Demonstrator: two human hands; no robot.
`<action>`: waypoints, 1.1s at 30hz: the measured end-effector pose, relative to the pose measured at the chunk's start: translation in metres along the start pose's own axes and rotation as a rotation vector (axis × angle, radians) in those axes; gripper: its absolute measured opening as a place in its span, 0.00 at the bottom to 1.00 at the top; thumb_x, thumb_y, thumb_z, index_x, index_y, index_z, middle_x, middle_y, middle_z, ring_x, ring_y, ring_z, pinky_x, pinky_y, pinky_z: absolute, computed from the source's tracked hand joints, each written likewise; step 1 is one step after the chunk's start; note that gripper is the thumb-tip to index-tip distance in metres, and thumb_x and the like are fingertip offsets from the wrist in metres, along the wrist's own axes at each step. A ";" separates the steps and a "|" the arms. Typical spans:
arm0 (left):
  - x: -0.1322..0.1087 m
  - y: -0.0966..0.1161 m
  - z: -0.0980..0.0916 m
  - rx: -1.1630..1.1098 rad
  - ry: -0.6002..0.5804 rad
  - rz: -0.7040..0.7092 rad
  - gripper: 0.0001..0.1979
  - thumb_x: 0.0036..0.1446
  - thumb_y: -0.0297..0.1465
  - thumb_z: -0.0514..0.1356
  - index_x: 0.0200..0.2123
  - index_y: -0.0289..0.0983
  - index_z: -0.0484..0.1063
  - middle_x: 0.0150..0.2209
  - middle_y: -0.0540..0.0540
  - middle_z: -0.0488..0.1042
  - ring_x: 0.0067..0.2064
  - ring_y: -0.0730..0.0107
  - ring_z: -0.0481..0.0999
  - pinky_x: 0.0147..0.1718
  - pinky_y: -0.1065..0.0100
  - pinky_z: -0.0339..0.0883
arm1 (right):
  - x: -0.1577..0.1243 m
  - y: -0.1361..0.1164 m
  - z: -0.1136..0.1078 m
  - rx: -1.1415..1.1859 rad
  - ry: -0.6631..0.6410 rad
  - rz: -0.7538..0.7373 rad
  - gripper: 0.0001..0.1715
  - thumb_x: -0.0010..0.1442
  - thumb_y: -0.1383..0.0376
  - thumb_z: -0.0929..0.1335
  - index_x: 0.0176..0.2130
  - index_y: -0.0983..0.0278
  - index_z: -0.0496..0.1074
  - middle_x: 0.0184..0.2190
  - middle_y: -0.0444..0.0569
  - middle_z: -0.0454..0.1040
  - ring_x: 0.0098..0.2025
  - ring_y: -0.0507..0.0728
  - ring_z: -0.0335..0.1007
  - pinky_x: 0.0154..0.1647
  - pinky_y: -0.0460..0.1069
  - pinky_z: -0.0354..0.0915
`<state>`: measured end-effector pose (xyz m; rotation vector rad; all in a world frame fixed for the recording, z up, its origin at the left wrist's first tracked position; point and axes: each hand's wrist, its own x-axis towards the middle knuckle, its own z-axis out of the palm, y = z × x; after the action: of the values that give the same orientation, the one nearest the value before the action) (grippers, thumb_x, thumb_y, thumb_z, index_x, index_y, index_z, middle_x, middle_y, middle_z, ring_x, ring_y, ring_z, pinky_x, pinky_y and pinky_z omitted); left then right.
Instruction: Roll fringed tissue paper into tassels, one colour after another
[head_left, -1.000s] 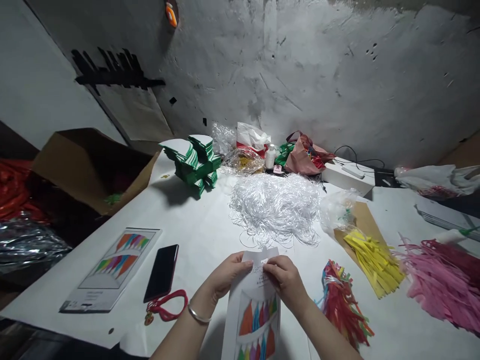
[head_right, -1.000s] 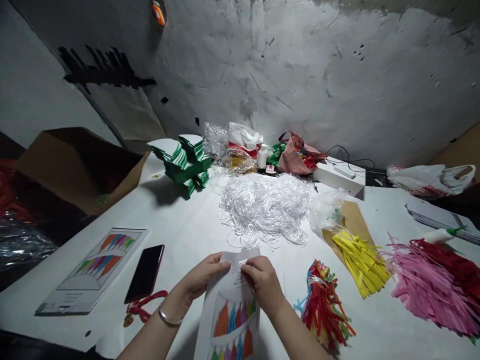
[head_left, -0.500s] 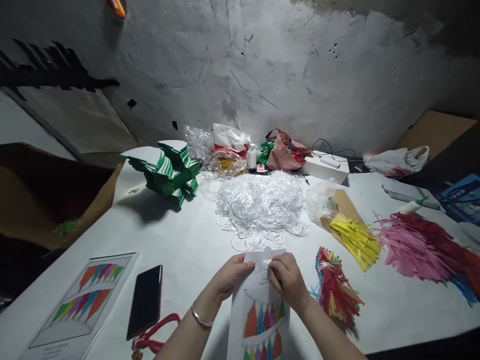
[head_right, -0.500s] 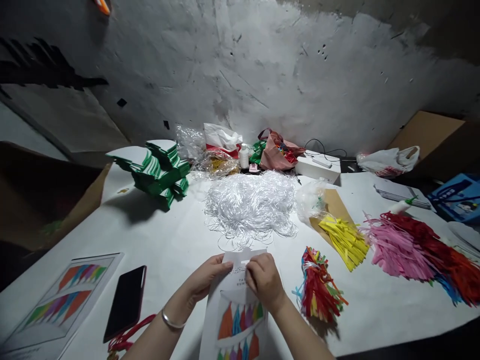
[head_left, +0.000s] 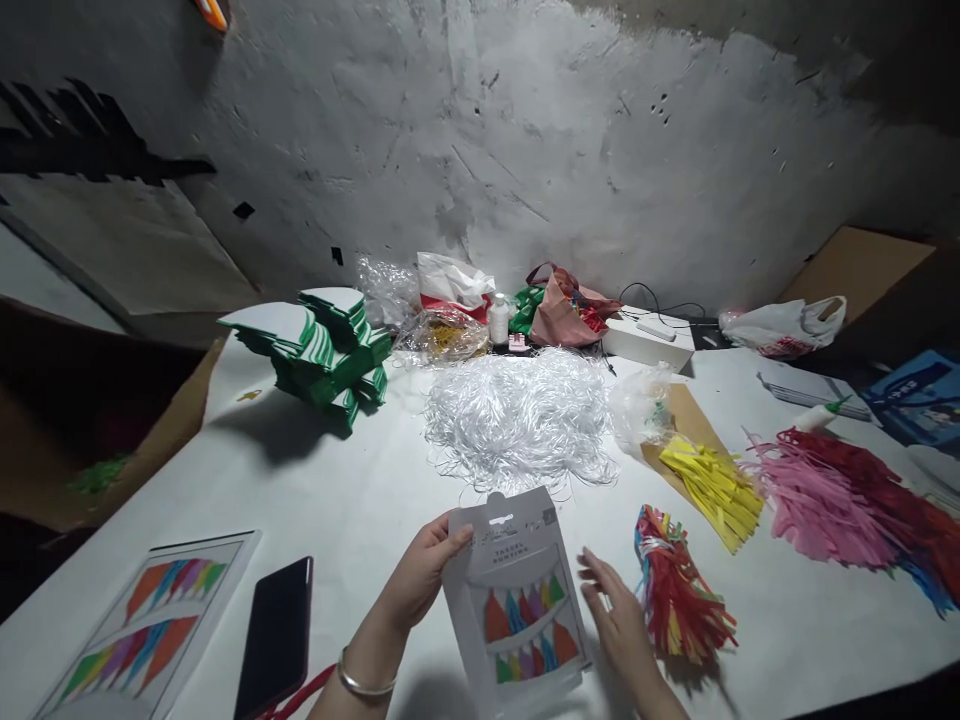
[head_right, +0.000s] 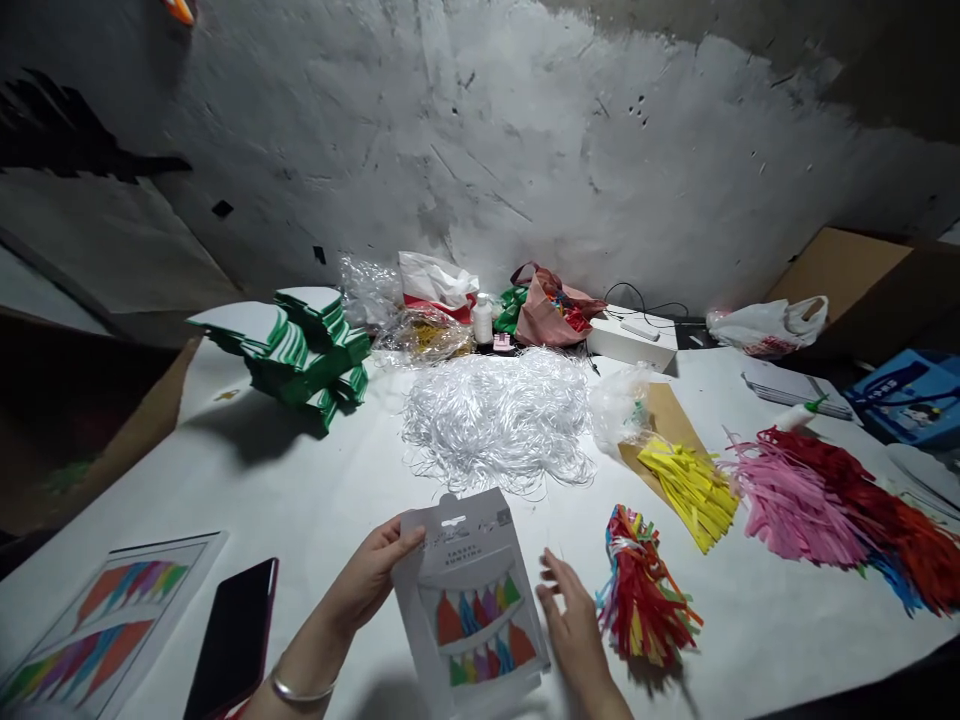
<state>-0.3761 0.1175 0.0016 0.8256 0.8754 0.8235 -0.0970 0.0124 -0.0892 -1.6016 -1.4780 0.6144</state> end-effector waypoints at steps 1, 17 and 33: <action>-0.001 -0.003 -0.001 0.009 0.020 0.005 0.22 0.50 0.44 0.71 0.42 0.34 0.77 0.38 0.38 0.83 0.40 0.54 0.81 0.42 0.60 0.72 | -0.001 -0.011 0.006 0.032 -0.070 -0.034 0.22 0.67 0.52 0.64 0.50 0.63 0.76 0.42 0.53 0.81 0.39 0.58 0.78 0.39 0.49 0.73; -0.051 -0.058 0.040 0.111 0.547 0.052 0.32 0.51 0.53 0.66 0.52 0.39 0.70 0.59 0.35 0.71 0.67 0.39 0.59 0.64 0.52 0.56 | -0.013 -0.106 0.076 -0.291 0.014 -0.702 0.32 0.65 0.68 0.63 0.67 0.68 0.59 0.50 0.66 0.76 0.45 0.68 0.76 0.40 0.59 0.77; -0.072 -0.013 0.059 -0.294 -0.040 -0.174 0.25 0.48 0.45 0.68 0.41 0.30 0.80 0.33 0.38 0.82 0.37 0.52 0.81 0.31 0.66 0.70 | 0.039 -0.128 -0.026 -0.011 0.066 -0.658 0.21 0.66 0.72 0.66 0.56 0.57 0.73 0.40 0.53 0.77 0.42 0.60 0.74 0.40 0.54 0.73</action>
<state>-0.3490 0.0340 0.0359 0.4993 0.7574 0.7575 -0.1388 0.0361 0.0381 -1.0294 -1.8247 0.1722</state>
